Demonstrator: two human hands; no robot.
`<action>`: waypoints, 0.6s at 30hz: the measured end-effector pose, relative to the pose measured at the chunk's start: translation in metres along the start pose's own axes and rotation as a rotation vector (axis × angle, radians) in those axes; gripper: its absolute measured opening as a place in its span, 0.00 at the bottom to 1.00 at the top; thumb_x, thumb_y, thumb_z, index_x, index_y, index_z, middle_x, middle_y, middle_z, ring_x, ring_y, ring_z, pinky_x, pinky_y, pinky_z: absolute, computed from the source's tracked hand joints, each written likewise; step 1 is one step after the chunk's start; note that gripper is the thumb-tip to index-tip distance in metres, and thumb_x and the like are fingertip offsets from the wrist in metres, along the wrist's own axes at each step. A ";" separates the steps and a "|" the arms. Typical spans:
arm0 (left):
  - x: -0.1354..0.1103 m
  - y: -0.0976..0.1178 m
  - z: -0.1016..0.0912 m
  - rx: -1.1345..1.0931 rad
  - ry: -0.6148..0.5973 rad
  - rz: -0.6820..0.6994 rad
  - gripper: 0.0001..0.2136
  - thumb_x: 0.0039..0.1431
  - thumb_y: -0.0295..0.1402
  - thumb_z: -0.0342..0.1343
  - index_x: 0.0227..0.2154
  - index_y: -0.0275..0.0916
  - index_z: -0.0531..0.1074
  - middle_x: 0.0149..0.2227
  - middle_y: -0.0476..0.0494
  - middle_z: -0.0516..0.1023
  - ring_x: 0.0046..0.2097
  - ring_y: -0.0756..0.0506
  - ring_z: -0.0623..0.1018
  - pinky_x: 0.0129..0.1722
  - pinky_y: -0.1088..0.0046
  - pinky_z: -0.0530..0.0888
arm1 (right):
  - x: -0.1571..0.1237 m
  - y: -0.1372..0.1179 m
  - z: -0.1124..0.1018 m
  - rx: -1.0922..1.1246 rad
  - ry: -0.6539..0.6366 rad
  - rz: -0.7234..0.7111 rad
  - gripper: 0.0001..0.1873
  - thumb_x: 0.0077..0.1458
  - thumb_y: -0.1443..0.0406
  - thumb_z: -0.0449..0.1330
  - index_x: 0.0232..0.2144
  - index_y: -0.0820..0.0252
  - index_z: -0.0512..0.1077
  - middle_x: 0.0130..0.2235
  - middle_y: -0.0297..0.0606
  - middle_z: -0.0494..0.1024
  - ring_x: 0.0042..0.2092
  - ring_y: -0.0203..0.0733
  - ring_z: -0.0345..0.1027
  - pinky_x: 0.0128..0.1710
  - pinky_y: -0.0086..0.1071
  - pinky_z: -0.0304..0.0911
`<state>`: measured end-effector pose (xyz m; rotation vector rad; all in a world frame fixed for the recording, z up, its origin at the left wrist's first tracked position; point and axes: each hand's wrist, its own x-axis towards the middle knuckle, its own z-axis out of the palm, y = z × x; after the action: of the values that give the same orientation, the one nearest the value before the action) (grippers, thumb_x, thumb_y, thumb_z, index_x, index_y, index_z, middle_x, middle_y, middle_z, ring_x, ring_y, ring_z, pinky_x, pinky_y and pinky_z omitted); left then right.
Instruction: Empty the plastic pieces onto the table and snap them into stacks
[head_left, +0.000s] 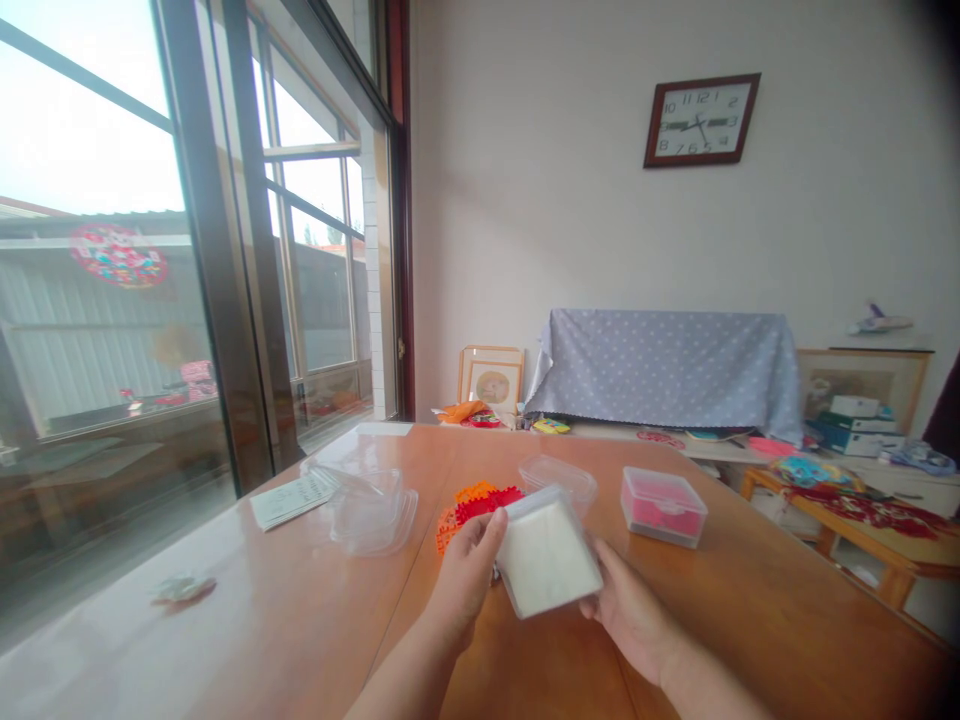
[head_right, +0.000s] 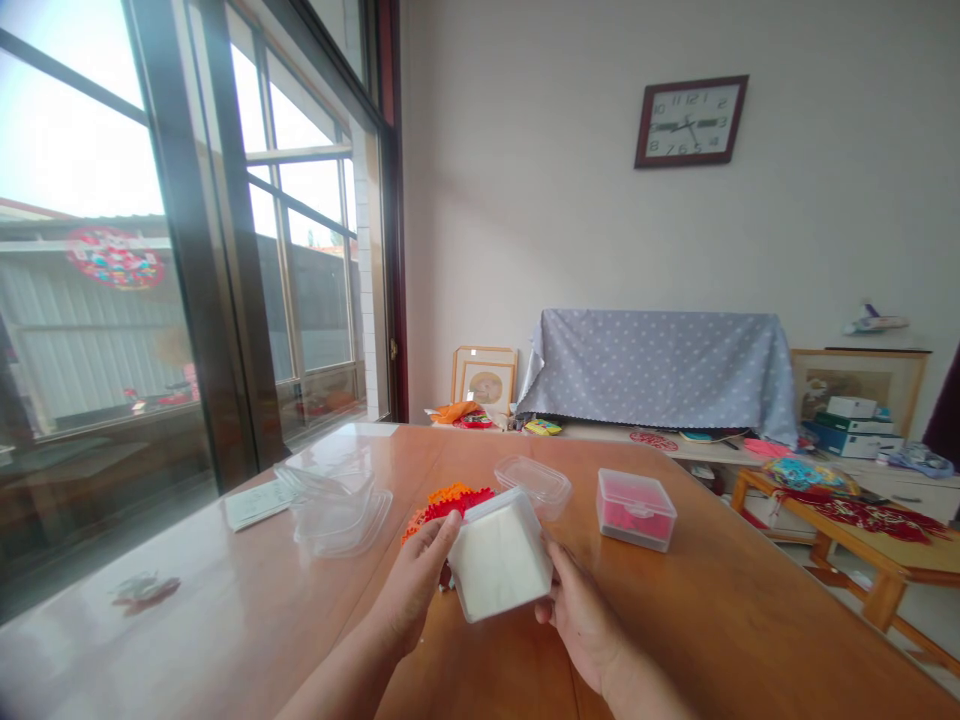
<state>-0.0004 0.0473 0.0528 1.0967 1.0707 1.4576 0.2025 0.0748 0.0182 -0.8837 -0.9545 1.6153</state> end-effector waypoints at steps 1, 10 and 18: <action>0.000 -0.001 0.000 -0.018 0.005 0.005 0.27 0.57 0.59 0.57 0.39 0.35 0.76 0.26 0.51 0.67 0.25 0.53 0.63 0.26 0.76 0.59 | 0.000 0.000 0.001 0.021 0.000 -0.003 0.19 0.59 0.47 0.62 0.45 0.49 0.76 0.37 0.34 0.80 0.35 0.40 0.69 0.27 0.27 0.62; -0.004 0.007 0.003 -0.092 -0.046 0.002 0.25 0.58 0.54 0.60 0.49 0.40 0.74 0.39 0.43 0.77 0.36 0.48 0.73 0.31 0.75 0.64 | -0.001 -0.002 0.000 0.106 0.011 0.054 0.26 0.58 0.48 0.64 0.55 0.48 0.70 0.48 0.39 0.83 0.46 0.47 0.78 0.44 0.38 0.73; -0.001 0.003 0.003 -0.193 -0.034 -0.043 0.26 0.54 0.53 0.64 0.48 0.38 0.73 0.37 0.43 0.78 0.36 0.47 0.76 0.33 0.74 0.68 | -0.009 -0.008 0.002 0.019 0.030 0.017 0.32 0.57 0.46 0.64 0.60 0.43 0.64 0.51 0.39 0.82 0.47 0.48 0.79 0.47 0.43 0.74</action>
<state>0.0024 0.0460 0.0558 0.9530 0.9042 1.4702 0.2055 0.0673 0.0270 -0.9027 -0.9113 1.6189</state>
